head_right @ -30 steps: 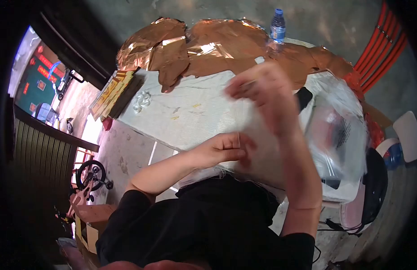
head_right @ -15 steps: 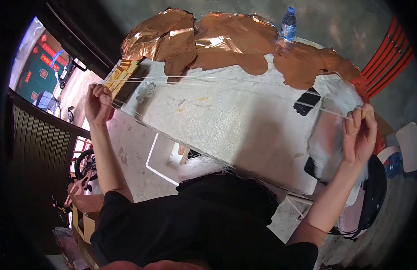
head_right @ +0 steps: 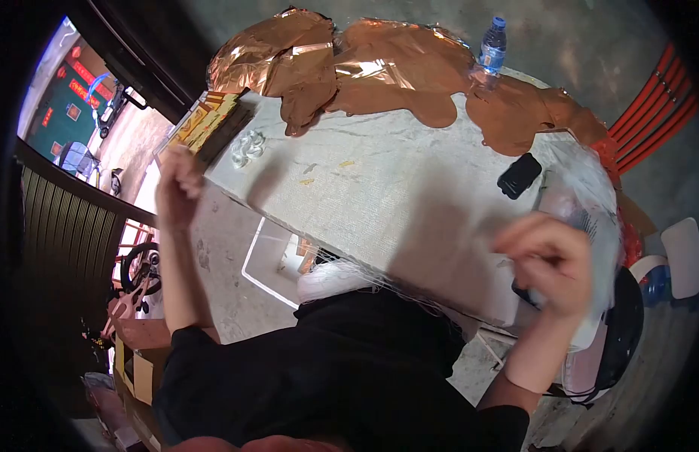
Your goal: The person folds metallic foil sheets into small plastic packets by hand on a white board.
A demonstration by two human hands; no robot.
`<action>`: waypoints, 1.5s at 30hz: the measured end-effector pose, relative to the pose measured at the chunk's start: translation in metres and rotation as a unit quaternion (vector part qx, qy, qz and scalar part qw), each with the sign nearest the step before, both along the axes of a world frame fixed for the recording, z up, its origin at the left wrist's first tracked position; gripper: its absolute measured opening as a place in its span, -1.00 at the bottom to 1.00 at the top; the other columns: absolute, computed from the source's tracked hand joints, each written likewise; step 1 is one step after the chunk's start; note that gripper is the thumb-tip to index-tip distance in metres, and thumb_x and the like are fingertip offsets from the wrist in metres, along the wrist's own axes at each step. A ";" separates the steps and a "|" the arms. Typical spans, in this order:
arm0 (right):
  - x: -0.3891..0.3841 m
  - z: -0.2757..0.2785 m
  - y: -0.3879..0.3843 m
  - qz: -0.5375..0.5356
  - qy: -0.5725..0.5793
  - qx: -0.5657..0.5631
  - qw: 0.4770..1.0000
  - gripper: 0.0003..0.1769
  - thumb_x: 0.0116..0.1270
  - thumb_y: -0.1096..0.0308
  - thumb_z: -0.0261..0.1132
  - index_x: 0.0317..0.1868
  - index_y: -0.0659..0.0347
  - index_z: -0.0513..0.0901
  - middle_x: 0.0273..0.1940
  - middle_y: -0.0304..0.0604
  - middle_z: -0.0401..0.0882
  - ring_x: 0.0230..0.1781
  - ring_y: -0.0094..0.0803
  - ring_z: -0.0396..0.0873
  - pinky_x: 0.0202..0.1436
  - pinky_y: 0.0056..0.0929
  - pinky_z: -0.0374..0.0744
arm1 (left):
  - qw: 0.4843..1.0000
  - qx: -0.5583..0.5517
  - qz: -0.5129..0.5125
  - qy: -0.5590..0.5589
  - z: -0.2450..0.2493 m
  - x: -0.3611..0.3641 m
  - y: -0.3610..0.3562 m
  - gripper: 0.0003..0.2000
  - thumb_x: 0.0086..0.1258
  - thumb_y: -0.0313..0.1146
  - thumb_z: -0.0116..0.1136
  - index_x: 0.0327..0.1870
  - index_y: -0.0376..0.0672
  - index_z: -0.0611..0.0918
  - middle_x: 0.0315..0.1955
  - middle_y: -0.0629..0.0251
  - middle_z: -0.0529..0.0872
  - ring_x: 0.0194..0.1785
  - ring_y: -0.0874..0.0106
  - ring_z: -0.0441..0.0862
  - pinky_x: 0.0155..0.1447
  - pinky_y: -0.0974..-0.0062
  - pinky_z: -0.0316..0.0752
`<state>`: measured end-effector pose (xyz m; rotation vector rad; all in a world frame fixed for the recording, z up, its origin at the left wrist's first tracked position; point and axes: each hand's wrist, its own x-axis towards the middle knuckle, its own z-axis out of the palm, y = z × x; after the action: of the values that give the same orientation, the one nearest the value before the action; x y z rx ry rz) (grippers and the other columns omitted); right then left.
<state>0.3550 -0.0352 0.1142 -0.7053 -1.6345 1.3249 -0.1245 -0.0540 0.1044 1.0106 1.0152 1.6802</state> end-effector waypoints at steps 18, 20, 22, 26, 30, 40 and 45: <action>-0.123 -0.067 0.057 0.175 0.066 -0.197 0.962 -0.77 0.32 0.30 0.11 -0.33 0.29 0.58 -0.53 -0.24 0.54 -0.64 -0.58 0.45 -0.56 -0.62 0.38 | 0.927 -0.007 -0.202 0.316 -0.066 0.163 0.025 -0.88 0.39 -0.42 -0.10 -0.15 -0.23 0.38 -0.52 0.25 0.52 -0.43 0.41 0.45 -0.26 0.50 0.36; -0.125 -0.065 0.059 0.083 0.064 -0.155 0.982 -0.78 0.33 0.33 0.10 -0.27 0.31 0.59 -0.54 -0.27 0.55 -0.62 -0.59 0.46 -0.57 -0.64 0.37 | 0.889 0.026 -0.190 0.416 -0.072 0.173 0.025 -0.86 0.40 -0.38 -0.08 -0.27 -0.27 0.47 -0.52 0.26 0.51 -0.44 0.45 0.45 -0.29 0.51 0.36; -0.126 -0.085 0.062 0.063 -0.002 -0.086 0.994 -0.79 0.33 0.33 0.11 -0.25 0.31 0.60 -0.52 -0.28 0.55 -0.62 -0.60 0.45 -0.56 -0.65 0.37 | 0.892 0.020 -0.199 0.406 -0.062 0.172 0.023 -0.84 0.41 -0.36 -0.08 -0.29 -0.27 0.49 -0.52 0.26 0.50 -0.43 0.48 0.45 -0.29 0.52 0.36; -0.114 -0.065 0.057 0.270 -0.076 -0.145 0.949 -0.79 0.32 0.33 0.14 -0.27 0.30 0.62 -0.53 -0.30 0.55 -0.63 -0.64 0.41 -0.55 -0.66 0.36 | 0.921 -0.006 -0.209 0.327 -0.055 0.166 0.035 -0.81 0.40 -0.32 -0.05 -0.31 -0.26 0.51 -0.52 0.21 0.50 -0.42 0.51 0.44 -0.30 0.52 0.37; -0.115 -0.079 0.063 0.154 0.054 -0.145 0.976 -0.79 0.30 0.40 0.11 -0.25 0.35 0.64 -0.61 -0.24 0.52 -0.67 -0.61 0.40 -0.55 -0.64 0.38 | 0.887 0.014 -0.270 0.375 -0.066 0.176 0.033 -0.80 0.42 -0.31 -0.08 -0.33 -0.26 0.49 -0.54 0.33 0.48 -0.42 0.59 0.38 -0.31 0.59 0.34; -0.115 -0.074 0.063 0.092 0.010 -0.118 0.989 -0.77 0.34 0.32 0.11 -0.24 0.28 0.63 -0.62 -0.36 0.48 -0.62 -0.69 0.38 -0.53 -0.65 0.37 | 0.885 0.047 -0.281 0.368 -0.063 0.177 0.033 -0.81 0.43 -0.32 -0.09 -0.32 -0.25 0.50 -0.53 0.42 0.49 -0.39 0.63 0.40 -0.26 0.64 0.35; -0.110 -0.074 0.058 0.193 0.029 -0.168 0.966 -0.80 0.33 0.35 0.13 -0.25 0.29 0.63 -0.60 -0.36 0.48 -0.61 -0.68 0.38 -0.52 -0.66 0.38 | 0.935 0.012 -0.214 0.281 -0.072 0.168 0.044 -0.80 0.40 -0.32 -0.04 -0.34 -0.26 0.52 -0.52 0.36 0.51 -0.37 0.61 0.42 -0.25 0.61 0.36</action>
<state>0.2453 0.0232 0.0403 -0.5501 -1.5677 1.9171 0.0437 -0.0099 0.0324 1.6515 1.0276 1.0641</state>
